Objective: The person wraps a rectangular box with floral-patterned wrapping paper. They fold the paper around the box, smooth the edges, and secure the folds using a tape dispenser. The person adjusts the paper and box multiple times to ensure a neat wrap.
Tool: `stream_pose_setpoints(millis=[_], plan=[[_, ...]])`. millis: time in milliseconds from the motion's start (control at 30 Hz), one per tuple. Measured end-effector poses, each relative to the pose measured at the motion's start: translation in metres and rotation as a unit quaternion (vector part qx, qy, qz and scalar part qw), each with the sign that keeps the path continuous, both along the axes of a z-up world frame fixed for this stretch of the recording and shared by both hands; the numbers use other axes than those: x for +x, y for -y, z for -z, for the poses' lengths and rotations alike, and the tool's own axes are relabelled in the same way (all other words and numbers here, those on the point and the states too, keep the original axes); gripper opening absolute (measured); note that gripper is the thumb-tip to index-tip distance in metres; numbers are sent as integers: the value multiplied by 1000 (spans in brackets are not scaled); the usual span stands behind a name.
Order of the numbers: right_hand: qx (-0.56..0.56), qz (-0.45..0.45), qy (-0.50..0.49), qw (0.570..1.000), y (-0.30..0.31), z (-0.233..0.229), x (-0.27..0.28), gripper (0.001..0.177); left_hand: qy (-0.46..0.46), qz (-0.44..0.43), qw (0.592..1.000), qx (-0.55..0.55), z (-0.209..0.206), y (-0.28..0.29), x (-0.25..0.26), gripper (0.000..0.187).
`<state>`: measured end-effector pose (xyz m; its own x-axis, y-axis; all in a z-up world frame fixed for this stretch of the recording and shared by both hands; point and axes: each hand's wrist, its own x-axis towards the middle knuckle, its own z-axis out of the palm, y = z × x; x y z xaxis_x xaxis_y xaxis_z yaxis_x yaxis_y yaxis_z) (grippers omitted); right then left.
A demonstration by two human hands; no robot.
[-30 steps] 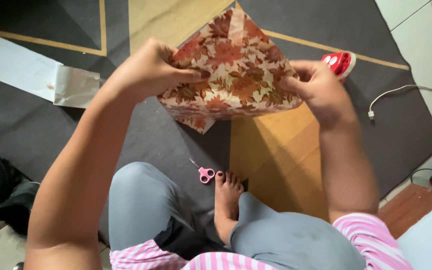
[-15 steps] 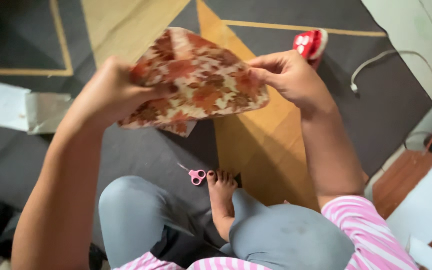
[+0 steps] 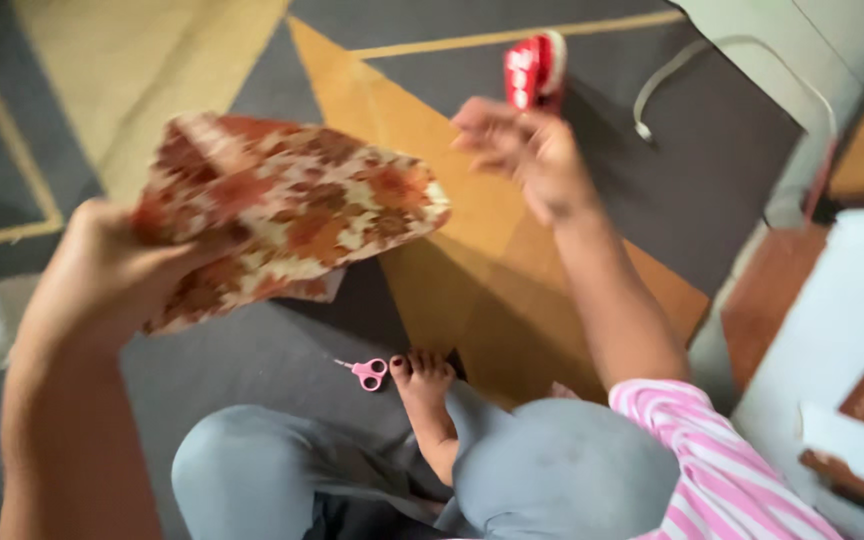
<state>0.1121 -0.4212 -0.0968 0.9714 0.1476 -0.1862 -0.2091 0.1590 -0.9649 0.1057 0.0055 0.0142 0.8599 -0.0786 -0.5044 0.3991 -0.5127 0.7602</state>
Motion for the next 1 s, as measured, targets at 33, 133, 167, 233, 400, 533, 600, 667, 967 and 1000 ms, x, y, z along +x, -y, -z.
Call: stream_pose_setpoints(millis=[33, 133, 167, 233, 400, 533, 600, 667, 967, 1000], plan=[[-59, 100, 22, 993, 21, 21, 12, 28, -8, -11, 1000, -7, 2, 0, 0, 27], [-253, 339, 1, 906, 98, 75, 19, 22, -38, -12, 999, 29, 9, -5, 1, 26], [-303, 342, 41, 889, 119, 90, 16, 20, -31, -9, 999, 39, 10, -6, 0, 26], [-385, 303, 63, 870, 147, 117, 13, 20, -21, -2, 998, 63, 14, -7, -1, 26], [-449, 166, 4, 878, 159, 146, 4, 20, 0, -18, 1000, 18, 19, -8, -4, 28], [-403, 185, -45, 895, 155, 148, 14, 19, 1, -13, 999, 53, 16, -7, -3, 29], [-322, 193, -55, 925, 156, 152, 19, 18, -4, -4, 998, 68, 14, -6, -1, 29], [-328, 227, -68, 914, 156, 157, 21, 17, -8, -16, 999, 50, 13, -4, -4, 28], [-269, 279, -118, 914, 166, 167, 25, 14, 21, -13, 999, 28, 6, 0, -4, 25], [-233, 286, -117, 922, 165, 168, 23, 14, 21, -15, 999, 25, 6, 0, -5, 25]])
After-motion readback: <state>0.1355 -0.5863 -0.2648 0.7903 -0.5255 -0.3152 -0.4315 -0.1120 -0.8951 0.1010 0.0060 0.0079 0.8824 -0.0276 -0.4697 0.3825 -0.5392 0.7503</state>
